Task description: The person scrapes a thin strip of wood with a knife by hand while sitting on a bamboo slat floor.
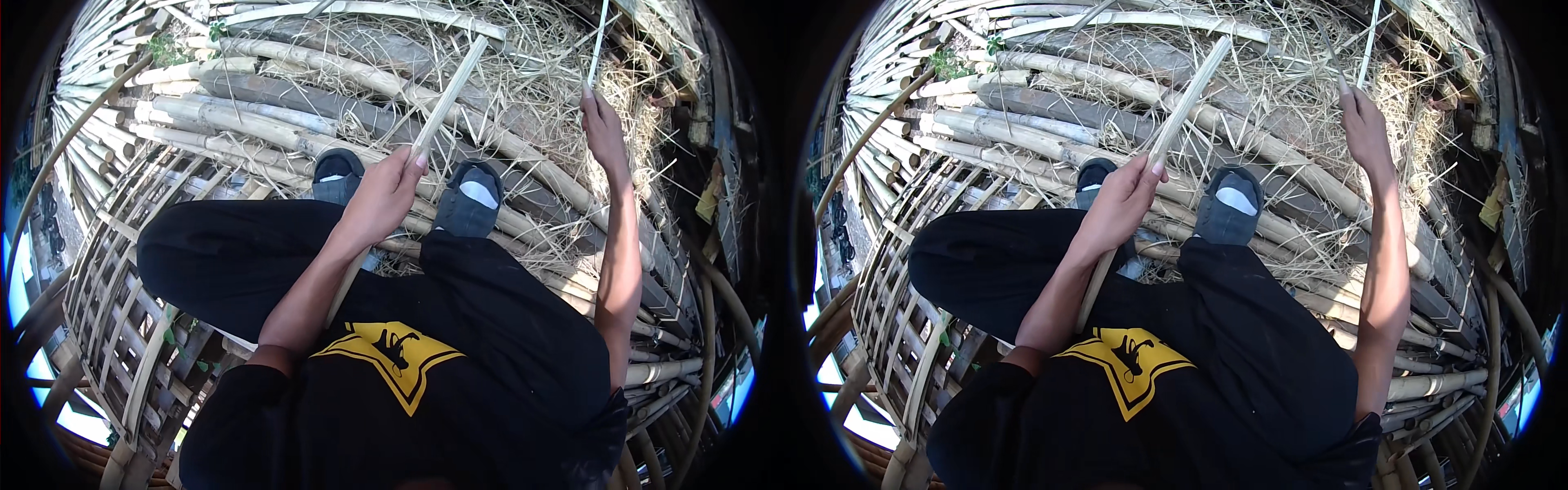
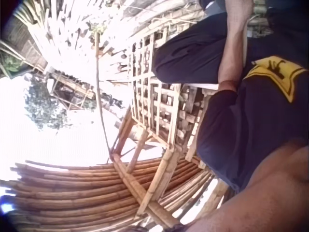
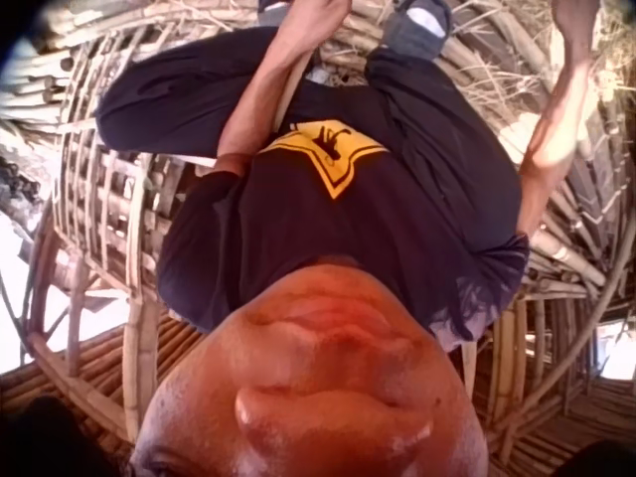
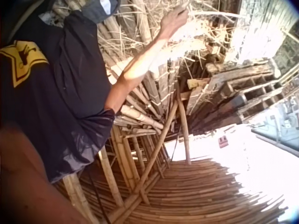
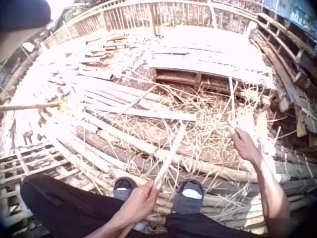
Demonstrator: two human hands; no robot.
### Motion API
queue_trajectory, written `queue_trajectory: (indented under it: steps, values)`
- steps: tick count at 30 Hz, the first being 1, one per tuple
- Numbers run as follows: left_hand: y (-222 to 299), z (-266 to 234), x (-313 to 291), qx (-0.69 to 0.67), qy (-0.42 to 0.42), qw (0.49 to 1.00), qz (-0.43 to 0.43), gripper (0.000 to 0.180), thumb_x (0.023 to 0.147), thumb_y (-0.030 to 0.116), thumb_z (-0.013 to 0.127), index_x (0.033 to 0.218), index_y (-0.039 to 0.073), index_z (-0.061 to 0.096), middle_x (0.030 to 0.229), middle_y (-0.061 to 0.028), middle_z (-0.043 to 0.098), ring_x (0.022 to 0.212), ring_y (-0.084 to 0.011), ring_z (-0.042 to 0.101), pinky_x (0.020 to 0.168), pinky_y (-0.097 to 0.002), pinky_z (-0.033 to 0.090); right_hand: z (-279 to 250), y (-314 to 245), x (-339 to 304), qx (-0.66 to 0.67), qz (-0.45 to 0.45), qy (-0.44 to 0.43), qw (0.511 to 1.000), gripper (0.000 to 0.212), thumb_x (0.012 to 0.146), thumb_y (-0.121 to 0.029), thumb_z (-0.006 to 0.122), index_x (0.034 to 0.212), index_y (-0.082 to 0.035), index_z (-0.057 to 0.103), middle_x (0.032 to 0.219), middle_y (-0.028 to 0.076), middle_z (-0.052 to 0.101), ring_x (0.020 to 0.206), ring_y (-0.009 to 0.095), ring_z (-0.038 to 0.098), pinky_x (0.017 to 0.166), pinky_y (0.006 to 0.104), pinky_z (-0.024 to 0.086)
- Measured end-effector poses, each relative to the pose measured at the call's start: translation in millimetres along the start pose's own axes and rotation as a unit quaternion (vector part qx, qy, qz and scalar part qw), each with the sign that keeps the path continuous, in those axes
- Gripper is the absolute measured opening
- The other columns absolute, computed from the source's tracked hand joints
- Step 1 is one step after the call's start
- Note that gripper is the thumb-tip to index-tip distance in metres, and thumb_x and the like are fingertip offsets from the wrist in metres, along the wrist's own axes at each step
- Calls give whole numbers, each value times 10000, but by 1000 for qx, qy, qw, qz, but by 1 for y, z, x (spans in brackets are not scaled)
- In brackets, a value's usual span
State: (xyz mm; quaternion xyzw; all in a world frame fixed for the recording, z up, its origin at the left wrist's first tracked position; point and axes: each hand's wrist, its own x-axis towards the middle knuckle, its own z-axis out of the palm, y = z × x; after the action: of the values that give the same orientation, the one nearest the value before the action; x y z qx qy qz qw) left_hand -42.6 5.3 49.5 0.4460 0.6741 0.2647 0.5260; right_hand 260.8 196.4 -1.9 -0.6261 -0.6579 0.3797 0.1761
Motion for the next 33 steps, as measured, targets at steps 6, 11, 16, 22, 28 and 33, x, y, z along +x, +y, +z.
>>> queue_trajectory:
  steps: [6, 11, 16, 22, 28, 33]
  values:
    - [-7, 0, 7, 25, 4, 1000, 14, 258, 999, 218, 466, 908, -14, 534, 592, -82, 452, 529, -167, 426, 513, -327, 359, 80, -84, -76, -25, -161, -285, 945, 381, 997, -362, 436, 865, -10, 496, 624, 208, 477, 594, 393, 459, 577, 444, 363]
    - [-12, 4, 5, 61, 45, 996, 56, 215, 975, 150, 483, 890, -45, 514, 602, -232, 544, 569, -404, 570, 520, -448, 399, 103, -74, -83, -63, -219, -250, 941, 322, 986, -338, 436, 901, -43, 535, 598, 208, 505, 611, 418, 528, 574, 476, 387]
    - [-9, 9, 5, 123, 54, 989, 55, 196, 966, 128, 488, 872, -43, 472, 592, -274, 537, 608, -467, 566, 528, -519, 394, 94, -67, -68, -138, -241, -236, 931, 317, 950, -350, 484, 855, -53, 540, 585, 201, 545, 614, 425, 561, 580, 519, 413]
    - [-12, 7, -19, 149, 46, 986, 54, 184, 969, 118, 494, 865, -24, 438, 598, -260, 524, 612, -461, 550, 494, -481, 388, -39, 60, 20, -265, 89, 0, 960, 542, 1010, -414, 337, 950, 48, 614, 667, 208, 613, 587, 309, 576, 609, 450, 446]
    - [-5, 9, -8, 122, 36, 991, 41, 176, 972, 120, 486, 868, -15, 443, 595, -265, 524, 613, -467, 540, 504, -505, 379, -71, 42, -6, -85, 70, 78, 991, 468, 1009, -411, 412, 797, -6, 512, 601, -7, 385, 554, 85, 343, 503, 269, 296]
    - [-10, 14, -2, 148, 38, 987, 37, 177, 972, 131, 483, 875, -9, 435, 592, -270, 523, 618, -474, 542, 518, -536, 370, 41, -65, -71, -73, -74, -163, 981, 375, 998, -350, 465, 851, -6, 487, 592, 119, 426, 535, 223, 393, 531, 349, 343]
